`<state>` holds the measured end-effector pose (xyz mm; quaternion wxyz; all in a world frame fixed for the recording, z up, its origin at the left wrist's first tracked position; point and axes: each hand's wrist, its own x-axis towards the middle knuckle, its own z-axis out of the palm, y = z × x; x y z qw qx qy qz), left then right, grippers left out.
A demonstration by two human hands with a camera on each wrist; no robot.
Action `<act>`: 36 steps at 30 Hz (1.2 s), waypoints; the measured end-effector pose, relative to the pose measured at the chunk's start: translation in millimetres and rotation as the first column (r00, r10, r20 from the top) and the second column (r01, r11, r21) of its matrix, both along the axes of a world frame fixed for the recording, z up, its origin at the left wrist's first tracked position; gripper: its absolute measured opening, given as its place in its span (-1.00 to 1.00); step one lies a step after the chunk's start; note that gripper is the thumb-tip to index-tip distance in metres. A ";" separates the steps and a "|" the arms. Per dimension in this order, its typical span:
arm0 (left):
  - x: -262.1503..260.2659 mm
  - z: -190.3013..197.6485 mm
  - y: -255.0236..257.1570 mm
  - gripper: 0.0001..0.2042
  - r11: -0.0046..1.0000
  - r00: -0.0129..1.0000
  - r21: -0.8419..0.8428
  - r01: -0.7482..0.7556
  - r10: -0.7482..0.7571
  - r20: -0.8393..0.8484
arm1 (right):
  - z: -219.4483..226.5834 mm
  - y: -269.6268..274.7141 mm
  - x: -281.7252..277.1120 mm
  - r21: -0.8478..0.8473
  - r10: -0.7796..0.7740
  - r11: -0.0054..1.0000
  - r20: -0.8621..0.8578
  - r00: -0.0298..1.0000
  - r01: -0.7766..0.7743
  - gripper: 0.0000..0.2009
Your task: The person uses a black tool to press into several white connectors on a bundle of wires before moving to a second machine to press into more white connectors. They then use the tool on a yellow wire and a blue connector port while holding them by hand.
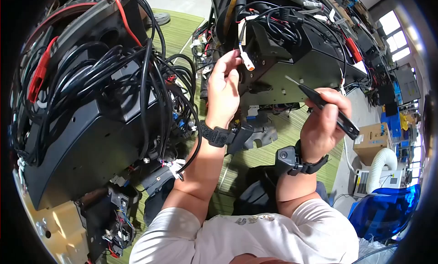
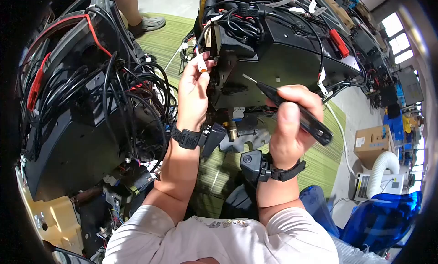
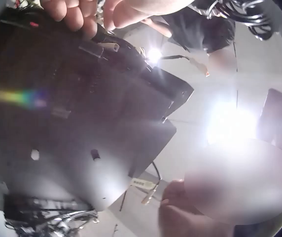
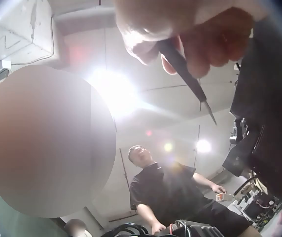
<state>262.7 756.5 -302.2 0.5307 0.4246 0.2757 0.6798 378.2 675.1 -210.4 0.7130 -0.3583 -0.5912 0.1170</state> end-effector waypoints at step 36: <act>1.4 -2.3 -6.6 -0.64 0.968 0.947 -0.096 0.231 -0.202 0.249 | -22.0 21.2 -20.7 -0.186 -0.075 0.954 0.609 0.790 0.234 -0.79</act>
